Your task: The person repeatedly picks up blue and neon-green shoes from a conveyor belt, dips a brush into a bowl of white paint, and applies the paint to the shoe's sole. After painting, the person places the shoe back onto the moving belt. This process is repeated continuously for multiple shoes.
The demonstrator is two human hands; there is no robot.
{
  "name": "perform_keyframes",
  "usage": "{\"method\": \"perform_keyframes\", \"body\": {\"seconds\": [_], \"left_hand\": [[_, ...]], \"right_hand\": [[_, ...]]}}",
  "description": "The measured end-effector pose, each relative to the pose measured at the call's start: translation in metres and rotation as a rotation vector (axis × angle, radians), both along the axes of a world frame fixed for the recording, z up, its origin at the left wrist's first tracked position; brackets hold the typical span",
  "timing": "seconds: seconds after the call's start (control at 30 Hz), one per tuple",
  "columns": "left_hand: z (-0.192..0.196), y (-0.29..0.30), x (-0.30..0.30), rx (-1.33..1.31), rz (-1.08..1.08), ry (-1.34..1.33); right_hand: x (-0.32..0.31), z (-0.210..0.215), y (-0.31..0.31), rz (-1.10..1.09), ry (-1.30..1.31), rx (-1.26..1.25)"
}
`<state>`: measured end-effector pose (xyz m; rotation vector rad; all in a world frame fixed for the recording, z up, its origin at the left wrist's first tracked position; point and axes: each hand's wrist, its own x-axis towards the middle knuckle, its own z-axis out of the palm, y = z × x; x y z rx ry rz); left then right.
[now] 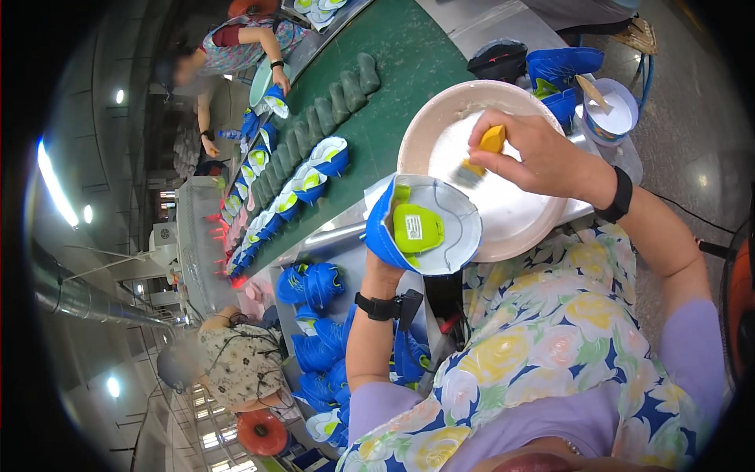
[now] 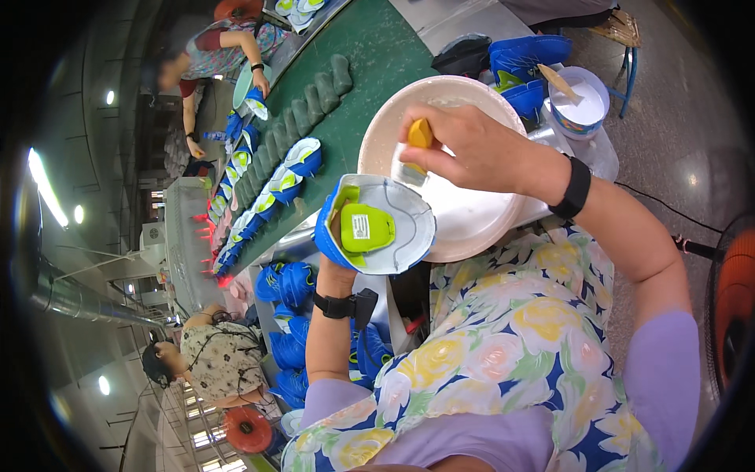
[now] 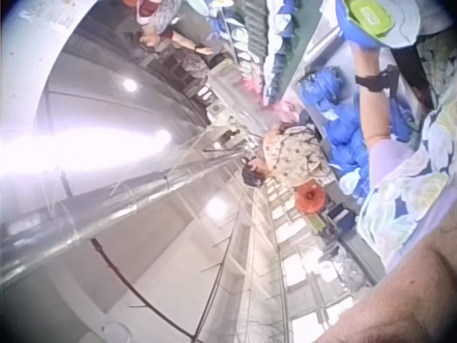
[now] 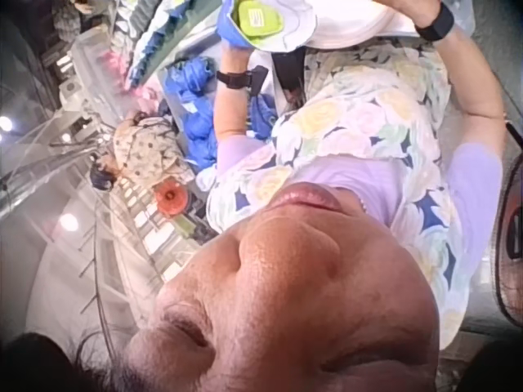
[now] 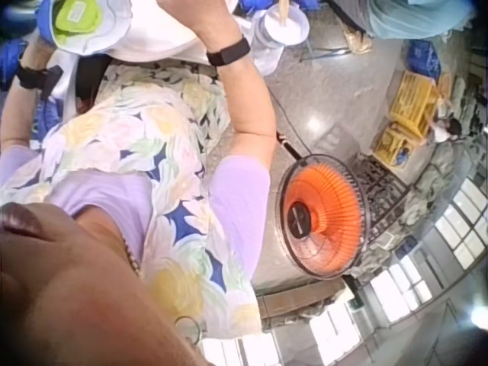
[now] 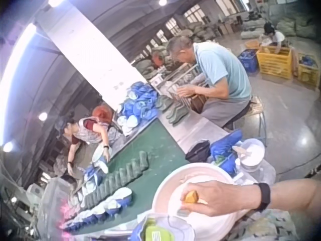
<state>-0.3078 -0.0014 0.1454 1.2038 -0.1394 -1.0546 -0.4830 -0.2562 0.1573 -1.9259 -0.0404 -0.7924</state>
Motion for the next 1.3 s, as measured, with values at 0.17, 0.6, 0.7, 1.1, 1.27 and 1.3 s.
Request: {"method": "perform_keyframes", "body": {"seconds": [0.17,0.6,0.7,1.1,1.27,1.3], "left_hand": [[-0.001,-0.001,0.0,-0.079,0.018,-0.05],[0.007,-0.019,0.014,-0.064,-0.095,-0.193],[-0.001,-0.006,0.037,-0.228,0.074,-0.128],[-0.104,-0.02,0.243,0.05,0.403,-0.161],[-0.174,0.074,0.323,0.774,0.693,-1.042],[-0.153,0.034,0.312,0.885,0.681,-1.249]], "right_hand": [[0.014,0.001,0.019,0.055,-0.175,-0.232],[0.037,0.021,0.013,-0.141,-0.114,-0.086],[0.038,0.018,0.008,-0.123,0.138,0.009],[-0.008,-0.033,0.016,-0.231,0.329,0.576],[-0.016,-0.053,0.036,-0.154,0.364,0.486],[-0.032,-0.06,0.039,-0.244,0.35,0.437]]}}
